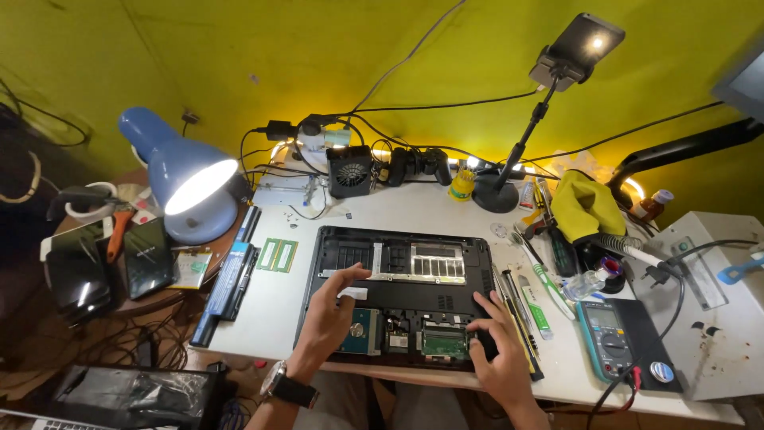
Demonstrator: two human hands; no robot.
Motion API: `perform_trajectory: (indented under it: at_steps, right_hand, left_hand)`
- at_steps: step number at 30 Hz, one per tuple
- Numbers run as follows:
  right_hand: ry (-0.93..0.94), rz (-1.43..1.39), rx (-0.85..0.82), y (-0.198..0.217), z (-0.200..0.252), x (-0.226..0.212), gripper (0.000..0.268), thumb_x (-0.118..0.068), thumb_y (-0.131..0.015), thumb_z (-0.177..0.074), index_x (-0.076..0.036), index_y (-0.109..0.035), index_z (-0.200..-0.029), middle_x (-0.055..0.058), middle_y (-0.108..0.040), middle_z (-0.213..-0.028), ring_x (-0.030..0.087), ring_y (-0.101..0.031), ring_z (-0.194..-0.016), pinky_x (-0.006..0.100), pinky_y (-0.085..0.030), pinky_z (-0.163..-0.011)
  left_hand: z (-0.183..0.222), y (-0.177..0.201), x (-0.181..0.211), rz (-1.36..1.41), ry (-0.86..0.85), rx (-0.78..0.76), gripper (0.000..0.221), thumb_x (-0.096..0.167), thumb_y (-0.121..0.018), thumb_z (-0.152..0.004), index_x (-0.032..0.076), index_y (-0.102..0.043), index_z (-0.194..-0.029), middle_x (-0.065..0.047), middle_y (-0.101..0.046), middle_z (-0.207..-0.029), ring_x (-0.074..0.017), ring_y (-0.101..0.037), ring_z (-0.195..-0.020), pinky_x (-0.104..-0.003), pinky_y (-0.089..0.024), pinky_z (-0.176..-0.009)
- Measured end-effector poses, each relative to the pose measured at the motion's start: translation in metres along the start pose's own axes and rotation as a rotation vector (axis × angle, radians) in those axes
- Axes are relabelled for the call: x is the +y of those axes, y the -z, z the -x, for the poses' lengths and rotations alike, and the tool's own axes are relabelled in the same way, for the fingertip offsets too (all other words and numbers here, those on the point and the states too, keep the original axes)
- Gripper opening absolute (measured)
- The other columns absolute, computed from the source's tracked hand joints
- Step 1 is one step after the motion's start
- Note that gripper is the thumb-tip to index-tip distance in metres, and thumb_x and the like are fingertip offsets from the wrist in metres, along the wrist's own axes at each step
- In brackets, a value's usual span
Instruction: Disassembling a laptop to access and remove internal components like RAM modules using a screwdriver.
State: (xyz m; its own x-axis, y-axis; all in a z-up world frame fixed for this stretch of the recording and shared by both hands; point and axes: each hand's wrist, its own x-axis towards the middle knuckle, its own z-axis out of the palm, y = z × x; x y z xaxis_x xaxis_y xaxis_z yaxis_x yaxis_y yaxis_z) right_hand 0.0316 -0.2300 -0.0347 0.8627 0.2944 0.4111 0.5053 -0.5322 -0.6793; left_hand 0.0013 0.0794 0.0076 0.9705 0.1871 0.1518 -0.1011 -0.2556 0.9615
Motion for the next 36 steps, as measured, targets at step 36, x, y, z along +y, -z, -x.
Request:
perform_trajectory:
  at_steps: [36]
  right_hand:
    - [-0.763, -0.924, 0.311, 0.023, -0.033, 0.005, 0.017, -0.014, -0.050, -0.101, -0.007, -0.059, -0.113, 0.018, -0.069, -0.132, 0.029, -0.061, -0.132, 0.039, -0.040, -0.120]
  left_hand:
    - [-0.011, 0.089, -0.048, 0.734, 0.306, 0.303, 0.026, -0.010, -0.059, -0.094, -0.005, -0.063, -0.119, -0.022, -0.069, -0.125, -0.0309, -0.068, -0.117, -0.040, -0.058, -0.107]
